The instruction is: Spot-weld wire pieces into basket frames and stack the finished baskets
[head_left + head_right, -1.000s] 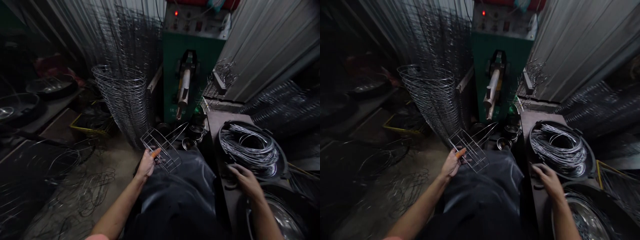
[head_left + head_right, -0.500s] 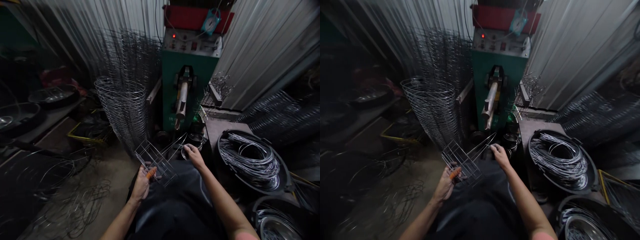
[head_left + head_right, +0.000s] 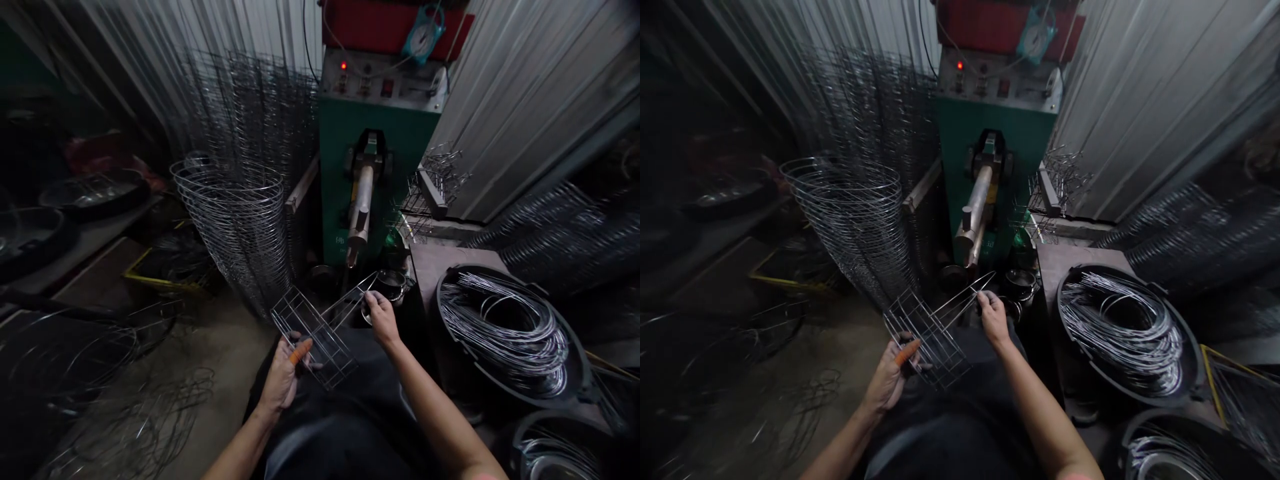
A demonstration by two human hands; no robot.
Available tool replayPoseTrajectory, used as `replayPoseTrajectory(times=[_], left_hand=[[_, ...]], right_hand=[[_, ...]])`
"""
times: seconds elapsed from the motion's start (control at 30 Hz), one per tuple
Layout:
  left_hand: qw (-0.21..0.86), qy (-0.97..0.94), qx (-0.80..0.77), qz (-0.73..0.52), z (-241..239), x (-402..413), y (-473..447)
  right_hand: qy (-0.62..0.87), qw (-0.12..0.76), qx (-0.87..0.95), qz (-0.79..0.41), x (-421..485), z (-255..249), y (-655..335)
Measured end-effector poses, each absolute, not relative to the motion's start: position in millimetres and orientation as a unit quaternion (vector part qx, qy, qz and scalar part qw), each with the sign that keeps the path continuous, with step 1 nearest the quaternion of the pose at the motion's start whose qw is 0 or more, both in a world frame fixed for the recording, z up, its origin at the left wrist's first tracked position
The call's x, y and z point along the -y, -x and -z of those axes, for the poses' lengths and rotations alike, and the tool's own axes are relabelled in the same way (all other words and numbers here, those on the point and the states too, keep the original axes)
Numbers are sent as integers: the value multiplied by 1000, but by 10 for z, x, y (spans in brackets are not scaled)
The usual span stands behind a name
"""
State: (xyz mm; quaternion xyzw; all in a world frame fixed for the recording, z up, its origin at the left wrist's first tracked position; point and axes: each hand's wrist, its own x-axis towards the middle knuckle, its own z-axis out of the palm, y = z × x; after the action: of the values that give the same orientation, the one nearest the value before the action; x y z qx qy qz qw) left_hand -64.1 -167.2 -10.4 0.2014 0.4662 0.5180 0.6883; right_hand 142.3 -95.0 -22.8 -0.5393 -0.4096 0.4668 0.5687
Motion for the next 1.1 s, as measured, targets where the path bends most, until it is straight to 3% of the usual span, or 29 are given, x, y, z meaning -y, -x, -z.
replayPoseTrajectory(times=[0.57,1.1], left_hand=[[685,-152,-484,-524,26,1386,606],[673,-140,-487,-538,-28,1285,513]], right_hand=[[448,619,333,-553,510,211,-1313],[462,621,338,-536,313,173,-1321]])
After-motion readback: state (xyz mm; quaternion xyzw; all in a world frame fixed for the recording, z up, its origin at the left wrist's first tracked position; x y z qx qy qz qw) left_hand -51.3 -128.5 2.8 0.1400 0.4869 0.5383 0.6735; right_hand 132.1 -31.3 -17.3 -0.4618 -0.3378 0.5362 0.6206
